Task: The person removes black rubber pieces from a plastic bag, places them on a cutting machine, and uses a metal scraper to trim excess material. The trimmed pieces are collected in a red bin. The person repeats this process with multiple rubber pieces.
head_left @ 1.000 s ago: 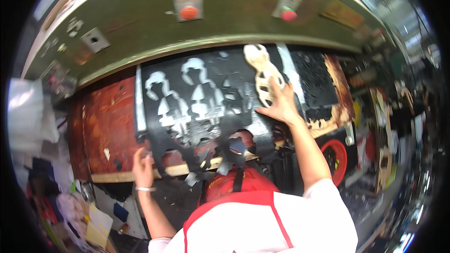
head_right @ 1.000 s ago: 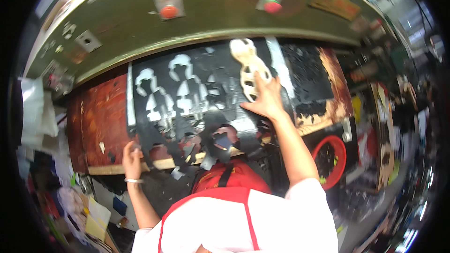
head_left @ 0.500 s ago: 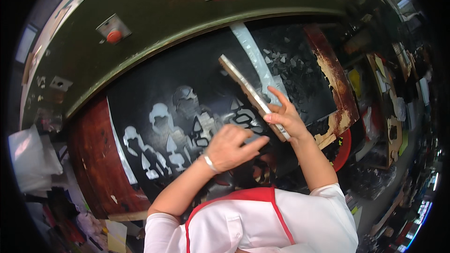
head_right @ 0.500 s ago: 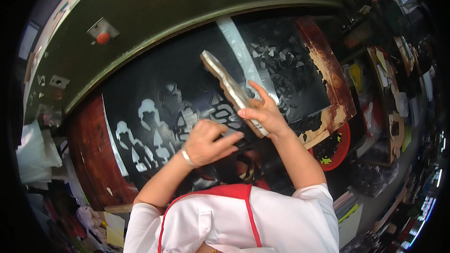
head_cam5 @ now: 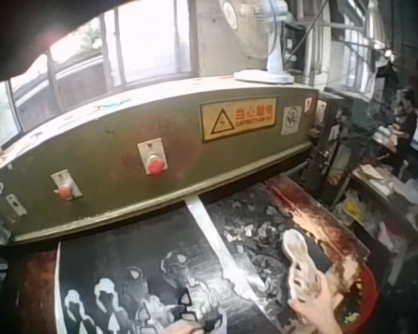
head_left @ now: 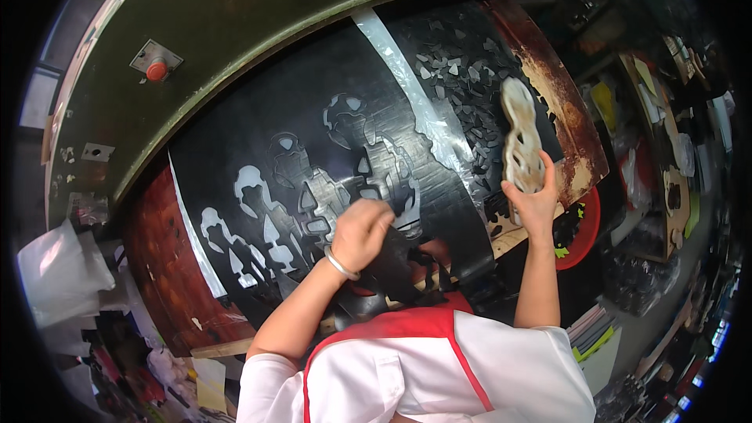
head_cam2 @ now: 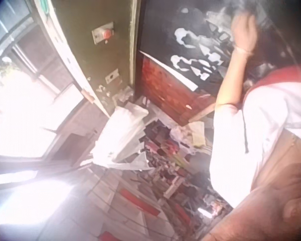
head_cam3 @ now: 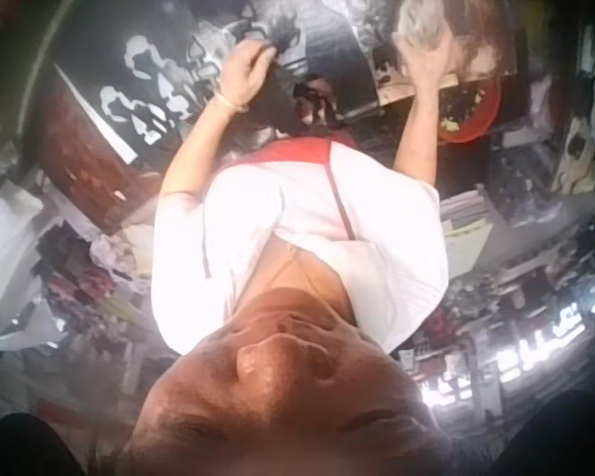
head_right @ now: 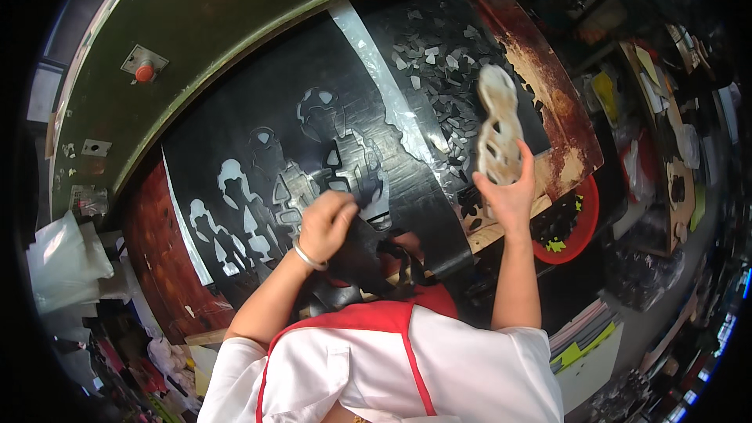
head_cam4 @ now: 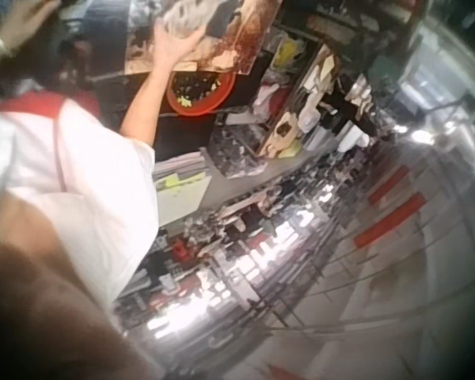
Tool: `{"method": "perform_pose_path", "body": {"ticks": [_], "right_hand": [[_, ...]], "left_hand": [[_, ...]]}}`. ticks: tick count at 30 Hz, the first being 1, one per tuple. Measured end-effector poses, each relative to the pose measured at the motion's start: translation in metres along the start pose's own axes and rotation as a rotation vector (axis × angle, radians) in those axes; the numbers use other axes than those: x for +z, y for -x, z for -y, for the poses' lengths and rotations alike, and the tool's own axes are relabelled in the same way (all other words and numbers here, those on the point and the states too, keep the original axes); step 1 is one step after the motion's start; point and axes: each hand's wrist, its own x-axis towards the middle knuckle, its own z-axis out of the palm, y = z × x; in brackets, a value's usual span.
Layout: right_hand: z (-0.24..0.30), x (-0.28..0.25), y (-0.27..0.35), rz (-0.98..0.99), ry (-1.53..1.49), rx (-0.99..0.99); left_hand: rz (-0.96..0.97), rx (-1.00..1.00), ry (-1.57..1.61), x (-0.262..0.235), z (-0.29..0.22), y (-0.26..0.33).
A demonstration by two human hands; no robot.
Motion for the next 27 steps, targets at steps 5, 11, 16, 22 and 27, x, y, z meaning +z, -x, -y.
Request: {"method": "perform_pose_path", "body": {"ticks": [5, 11, 16, 22, 27], "right_hand": [[0.002, 0.012, 0.015, -0.224, 0.800, -0.509], [0.049, 0.139, 0.059, 0.268, 0.292, -0.497], [0.034, 0.170, 0.067, 0.131, 0.014, -0.481], [0.010, 0.126, 0.101, 0.293, 0.070, -0.285], [0.028, 0.111, 0.100, 0.770, 0.169, -0.108]], "left_hand": [[-0.393, -0.531, 1.113, 0.001, 0.001, -0.018], [-0.260, -0.580, 1.048, 0.001, -0.011, -0.016], [-0.325, -0.649, 0.823, -0.019, -0.020, -0.031], [-0.640, -0.067, 0.683, -0.224, -0.016, -0.108], [-0.316, 0.032, 0.202, -0.328, -0.051, -0.120]]}}
